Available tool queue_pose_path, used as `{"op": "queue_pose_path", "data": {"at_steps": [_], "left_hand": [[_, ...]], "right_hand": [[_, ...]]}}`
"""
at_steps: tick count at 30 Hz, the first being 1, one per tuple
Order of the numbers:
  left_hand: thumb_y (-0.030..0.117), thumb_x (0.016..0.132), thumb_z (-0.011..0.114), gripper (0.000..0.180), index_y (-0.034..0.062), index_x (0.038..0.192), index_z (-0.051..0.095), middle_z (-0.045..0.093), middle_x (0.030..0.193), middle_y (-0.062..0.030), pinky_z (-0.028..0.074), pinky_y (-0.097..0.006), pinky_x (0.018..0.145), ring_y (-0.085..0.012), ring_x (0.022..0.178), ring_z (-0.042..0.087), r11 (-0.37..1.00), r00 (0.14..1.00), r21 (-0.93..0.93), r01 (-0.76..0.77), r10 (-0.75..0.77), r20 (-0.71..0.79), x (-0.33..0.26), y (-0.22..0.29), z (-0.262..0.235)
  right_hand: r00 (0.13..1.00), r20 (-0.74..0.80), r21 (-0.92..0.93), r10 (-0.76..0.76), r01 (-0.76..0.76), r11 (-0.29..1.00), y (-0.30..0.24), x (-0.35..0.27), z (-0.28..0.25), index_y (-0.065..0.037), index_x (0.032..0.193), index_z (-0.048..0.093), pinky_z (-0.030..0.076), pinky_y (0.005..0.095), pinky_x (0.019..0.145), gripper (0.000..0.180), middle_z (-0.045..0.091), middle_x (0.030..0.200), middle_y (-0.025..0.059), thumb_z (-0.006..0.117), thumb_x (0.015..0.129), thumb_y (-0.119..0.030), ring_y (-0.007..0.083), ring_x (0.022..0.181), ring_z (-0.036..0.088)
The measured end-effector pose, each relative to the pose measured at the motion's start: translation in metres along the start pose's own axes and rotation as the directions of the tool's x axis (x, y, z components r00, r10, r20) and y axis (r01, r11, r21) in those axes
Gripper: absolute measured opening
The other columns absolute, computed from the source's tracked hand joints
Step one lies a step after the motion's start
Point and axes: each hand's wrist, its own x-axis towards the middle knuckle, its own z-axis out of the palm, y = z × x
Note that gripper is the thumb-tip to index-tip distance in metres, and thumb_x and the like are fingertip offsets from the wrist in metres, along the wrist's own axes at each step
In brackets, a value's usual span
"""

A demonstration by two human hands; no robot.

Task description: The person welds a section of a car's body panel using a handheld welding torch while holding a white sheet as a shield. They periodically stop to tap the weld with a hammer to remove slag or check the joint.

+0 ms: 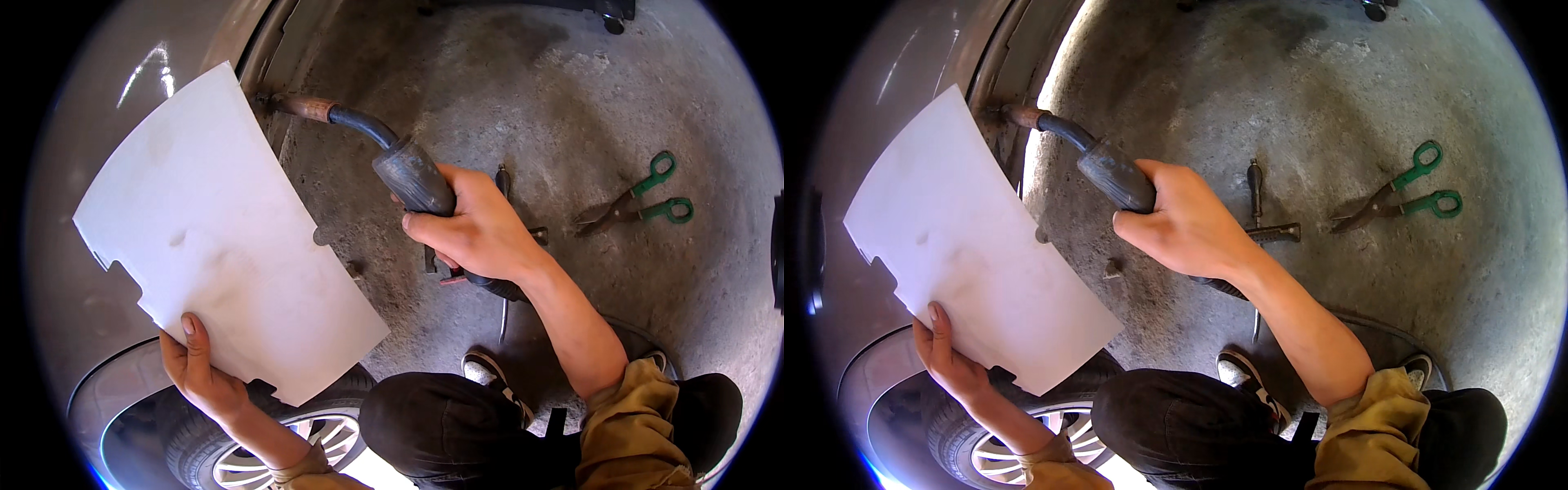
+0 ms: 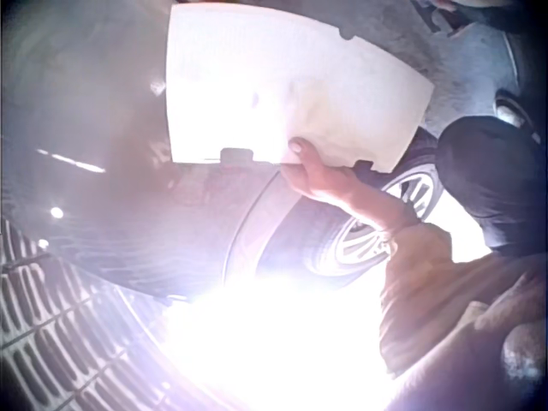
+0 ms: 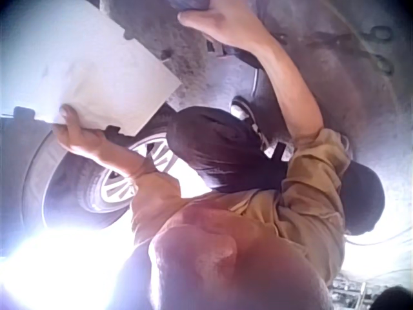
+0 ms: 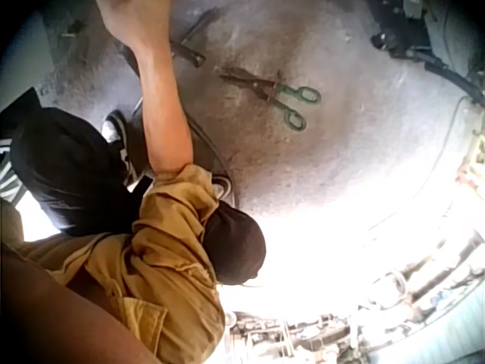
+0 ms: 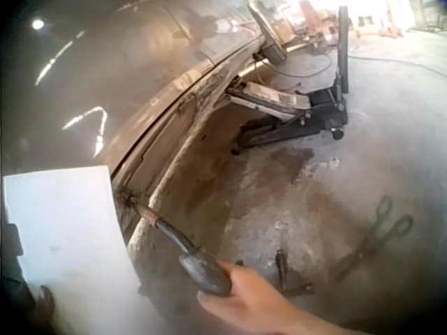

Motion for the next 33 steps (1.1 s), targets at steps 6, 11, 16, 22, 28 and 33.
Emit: {"op": "queue_pose_path", "data": {"at_steps": [6,11,16,22,28,33], "left_hand": [[0.017,0.092,0.058,0.041,-0.0088,0.122,0.049,0.061,0.108,-0.0153,0.046,-0.029,0.084,-0.0187,0.094,0.060,0.999,0.996,0.009,-0.040,0.039,0.081,0.004,0.003,0.015],[0.020,0.091,0.060,0.040,-0.0088,0.118,0.052,0.062,0.104,-0.0138,0.045,-0.028,0.083,-0.0168,0.092,0.058,0.999,0.995,0.047,-0.025,0.020,0.099,0.006,0.007,0.019],[0.023,0.091,0.062,0.037,-0.0080,0.111,0.056,0.063,0.099,-0.0112,0.042,-0.026,0.083,-0.0145,0.089,0.056,0.996,0.992,0.087,-0.026,0.015,0.124,0.007,0.010,0.018],[0.023,0.091,0.062,0.037,-0.0076,0.111,0.056,0.062,0.099,-0.0103,0.040,-0.026,0.085,-0.0138,0.090,0.055,0.996,0.992,0.092,-0.012,0.001,0.123,0.006,0.009,0.021],[0.021,0.092,0.060,0.038,-0.0072,0.116,0.054,0.062,0.102,-0.0115,0.043,-0.027,0.084,-0.0152,0.091,0.057,0.997,0.996,0.074,-0.012,0.005,0.085,0.009,0.008,0.022],[0.019,0.093,0.055,0.041,-0.0071,0.124,0.046,0.060,0.106,-0.0135,0.048,-0.028,0.080,-0.0181,0.091,0.061,0.998,0.999,-0.062,-0.018,0.020,0.025,0.008,-0.003,-0.002]], "right_hand": [[1.000,0.004,0.003,0.001,-0.001,1.000,-0.004,-0.006,-0.002,0.001,0.085,0.053,0.036,0.0301,0.045,0.016,0.046,0.055,0.0024,0.061,0.078,-0.012,0.0087,0.048,0.044],[1.000,-0.017,-0.053,0.007,-0.008,0.999,-0.005,-0.004,0.001,0.000,0.078,0.051,0.036,0.0330,0.047,0.016,0.045,0.054,0.0048,0.060,0.076,-0.013,0.0104,0.051,0.044],[1.000,0.015,-0.033,-0.016,0.017,0.999,0.000,-0.002,0.002,0.001,0.094,0.057,0.035,0.0247,0.041,0.019,0.049,0.057,-0.0022,0.062,0.080,-0.012,0.0053,0.044,0.044],[0.996,0.033,-0.037,-0.081,0.082,0.996,0.006,-0.003,-0.003,-0.001,0.093,0.056,0.035,0.0247,0.041,0.016,0.049,0.059,-0.0009,0.061,0.081,-0.011,0.0057,0.044,0.045],[1.000,0.024,0.022,-0.017,0.016,1.000,0.001,-0.001,-0.002,0.001,0.095,0.056,0.034,0.0246,0.041,0.016,0.050,0.058,-0.0008,0.060,0.082,-0.007,0.0056,0.043,0.045],[0.996,-0.001,0.055,0.094,-0.093,0.994,-0.007,-0.007,-0.002,0.000,0.091,0.055,0.035,0.0259,0.040,0.016,0.048,0.055,-0.0005,0.062,0.082,-0.012,0.0069,0.043,0.045]]}}
